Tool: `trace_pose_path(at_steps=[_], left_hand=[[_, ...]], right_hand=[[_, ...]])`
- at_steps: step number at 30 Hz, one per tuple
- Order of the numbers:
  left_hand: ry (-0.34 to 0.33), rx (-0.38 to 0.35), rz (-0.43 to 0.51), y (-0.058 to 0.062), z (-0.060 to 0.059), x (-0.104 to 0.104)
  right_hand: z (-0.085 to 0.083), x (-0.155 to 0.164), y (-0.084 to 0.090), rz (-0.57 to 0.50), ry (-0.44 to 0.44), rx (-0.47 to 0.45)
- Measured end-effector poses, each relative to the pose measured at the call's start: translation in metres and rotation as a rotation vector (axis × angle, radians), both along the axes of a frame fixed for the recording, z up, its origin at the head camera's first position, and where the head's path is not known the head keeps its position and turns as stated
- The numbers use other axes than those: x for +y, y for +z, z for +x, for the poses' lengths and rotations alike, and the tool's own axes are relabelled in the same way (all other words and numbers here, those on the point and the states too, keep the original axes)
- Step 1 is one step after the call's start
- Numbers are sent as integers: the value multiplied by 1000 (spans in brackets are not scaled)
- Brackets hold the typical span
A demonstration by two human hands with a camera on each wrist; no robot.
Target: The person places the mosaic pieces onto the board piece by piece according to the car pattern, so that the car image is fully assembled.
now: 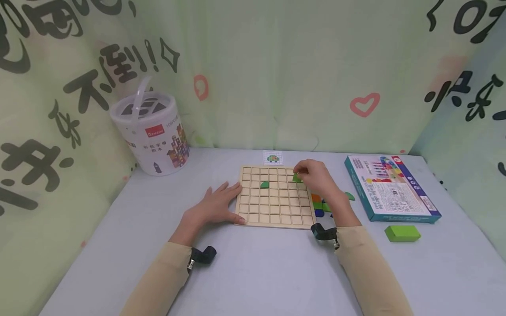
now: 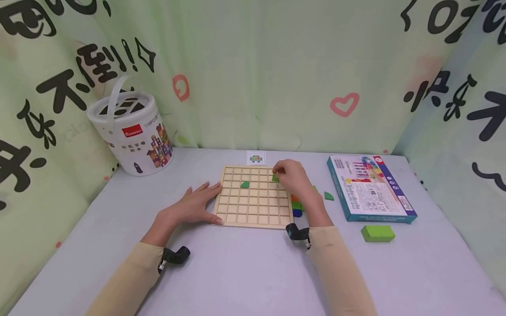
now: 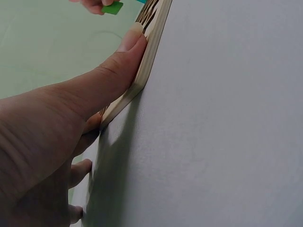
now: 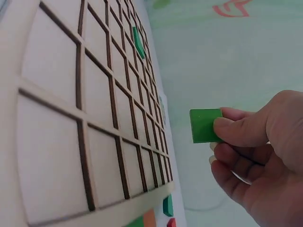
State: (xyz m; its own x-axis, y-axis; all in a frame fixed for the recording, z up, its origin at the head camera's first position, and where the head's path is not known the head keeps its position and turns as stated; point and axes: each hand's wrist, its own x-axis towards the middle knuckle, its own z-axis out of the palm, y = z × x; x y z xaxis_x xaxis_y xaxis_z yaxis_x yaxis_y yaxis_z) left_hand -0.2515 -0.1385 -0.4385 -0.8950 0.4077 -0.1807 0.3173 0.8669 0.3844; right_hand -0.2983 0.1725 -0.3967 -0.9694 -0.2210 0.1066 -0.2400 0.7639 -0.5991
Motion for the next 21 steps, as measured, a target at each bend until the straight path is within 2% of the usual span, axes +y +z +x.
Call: trace_pose_path(at_steps=[5, 10, 15, 21], left_hand=[[-2, -5, 4, 1, 0, 2], [-10, -2, 2, 0, 0, 1], [-14, 3, 3, -2, -1, 1], [-6, 13, 0, -3, -2, 0]], right_hand=[[-5, -23, -8, -41, -5, 44], [-8, -42, -20, -81, 33, 26], [-10, -52, -29, -58, 48, 3], [-13, -55, -30, 4, 52, -1]])
